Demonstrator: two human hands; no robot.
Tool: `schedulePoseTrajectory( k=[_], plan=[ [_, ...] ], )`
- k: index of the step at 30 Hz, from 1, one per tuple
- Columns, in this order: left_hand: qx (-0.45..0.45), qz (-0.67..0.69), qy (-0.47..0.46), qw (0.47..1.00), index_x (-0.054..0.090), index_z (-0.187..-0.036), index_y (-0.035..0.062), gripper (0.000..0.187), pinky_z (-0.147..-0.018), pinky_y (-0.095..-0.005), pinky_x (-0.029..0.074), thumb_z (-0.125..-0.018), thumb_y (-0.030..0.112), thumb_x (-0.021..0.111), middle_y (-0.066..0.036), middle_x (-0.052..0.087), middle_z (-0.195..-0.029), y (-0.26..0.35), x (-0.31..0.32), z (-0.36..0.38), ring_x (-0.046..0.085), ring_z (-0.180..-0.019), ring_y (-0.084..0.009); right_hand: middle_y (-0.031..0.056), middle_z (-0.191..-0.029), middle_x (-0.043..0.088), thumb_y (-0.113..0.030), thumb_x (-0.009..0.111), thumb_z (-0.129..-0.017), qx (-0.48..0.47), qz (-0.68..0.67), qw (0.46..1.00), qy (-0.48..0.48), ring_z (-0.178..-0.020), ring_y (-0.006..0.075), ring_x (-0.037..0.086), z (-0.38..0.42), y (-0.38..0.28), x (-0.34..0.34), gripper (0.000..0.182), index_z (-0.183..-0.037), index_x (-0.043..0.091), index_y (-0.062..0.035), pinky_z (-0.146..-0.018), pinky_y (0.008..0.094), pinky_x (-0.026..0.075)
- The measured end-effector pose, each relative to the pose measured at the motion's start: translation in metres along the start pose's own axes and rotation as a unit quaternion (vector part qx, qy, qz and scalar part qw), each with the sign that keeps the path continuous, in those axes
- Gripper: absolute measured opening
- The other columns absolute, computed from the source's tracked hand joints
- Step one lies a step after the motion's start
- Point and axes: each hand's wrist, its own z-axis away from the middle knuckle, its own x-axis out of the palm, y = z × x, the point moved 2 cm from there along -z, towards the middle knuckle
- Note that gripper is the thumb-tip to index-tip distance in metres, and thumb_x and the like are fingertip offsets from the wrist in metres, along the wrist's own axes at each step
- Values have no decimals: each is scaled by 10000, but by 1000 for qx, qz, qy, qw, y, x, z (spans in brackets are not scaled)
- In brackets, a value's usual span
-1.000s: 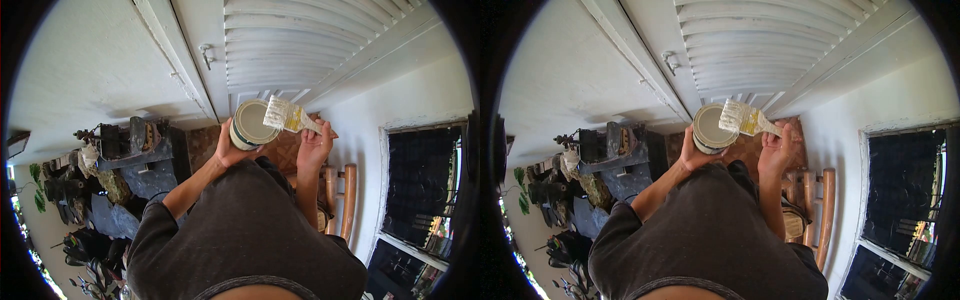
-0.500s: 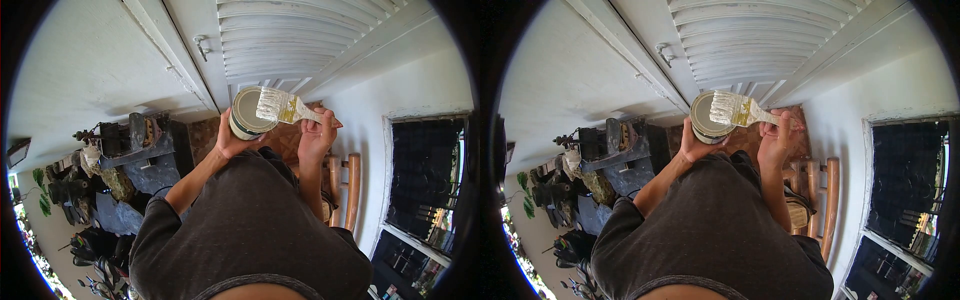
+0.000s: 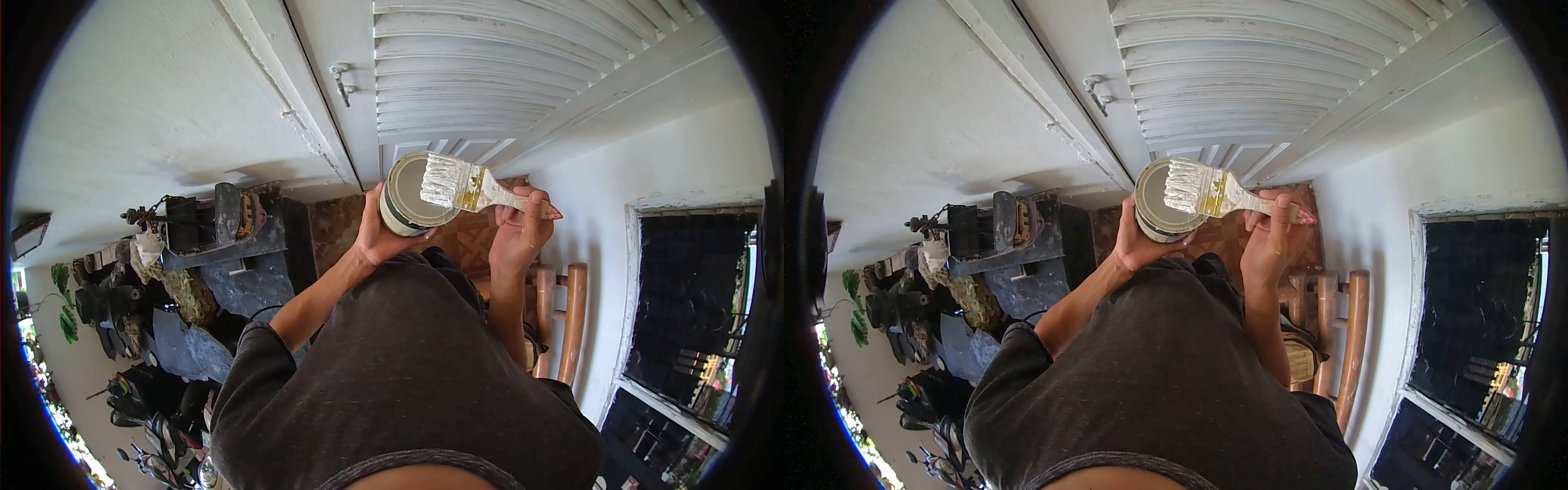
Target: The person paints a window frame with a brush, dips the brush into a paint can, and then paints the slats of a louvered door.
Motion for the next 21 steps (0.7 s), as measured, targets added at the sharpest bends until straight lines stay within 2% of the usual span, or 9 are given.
schedulePoseTrajectory(
  k=[5,8,11,14,17,21],
  plan=[
    [15,-17,1,1000,415,-1531,187,742,-1036,-585,428,-993,695,354,-158,417,-1559,2,3,3,419,-1388,-375,34,-692,533,-288,600,-1039,-27,57,998,-24,-617,120,474,-6,-4,5,298,-956,625,-3,-592,288,395],
    [13,-19,-6,1000,417,-1530,193,730,-1036,-583,429,-1000,689,342,-147,421,-1559,4,-2,3,422,-1387,-367,41,-721,554,-272,604,-1036,-54,130,987,-75,-613,119,473,-8,-14,13,284,-953,625,-1,-591,284,393],
    [22,-33,5,999,422,-1528,186,739,-1047,-583,420,-993,690,351,-142,431,-1555,6,-4,4,428,-1388,-356,39,-742,557,-265,615,-1029,-25,109,992,-60,-617,119,474,-7,-11,17,269,-949,623,-8,-591,277,392],
    [34,-31,39,998,436,-1522,162,761,-1063,-588,404,-970,685,394,-151,445,-1547,6,6,5,440,-1382,-357,18,-755,555,-269,635,-1020,43,-15,998,-46,-628,104,475,-13,5,11,253,-954,623,-25,-590,273,394],
    [25,-5,9,1000,431,-1520,200,691,-1092,-608,401,-1006,659,373,-129,431,-1562,8,6,3,424,-1413,-340,-6,-742,547,-260,649,-1012,122,-82,988,40,-636,89,474,-12,9,12,224,-965,623,-42,-592,275,406],
    [21,5,-8,1000,448,-1506,195,684,-1075,-602,412,-1003,654,381,-132,450,-1542,9,10,0,438,-1391,-337,-12,-748,552,-246,643,-1015,177,-161,966,100,-649,90,490,-12,20,7,202,-977,626,-48,-629,279,444]
  ],
)
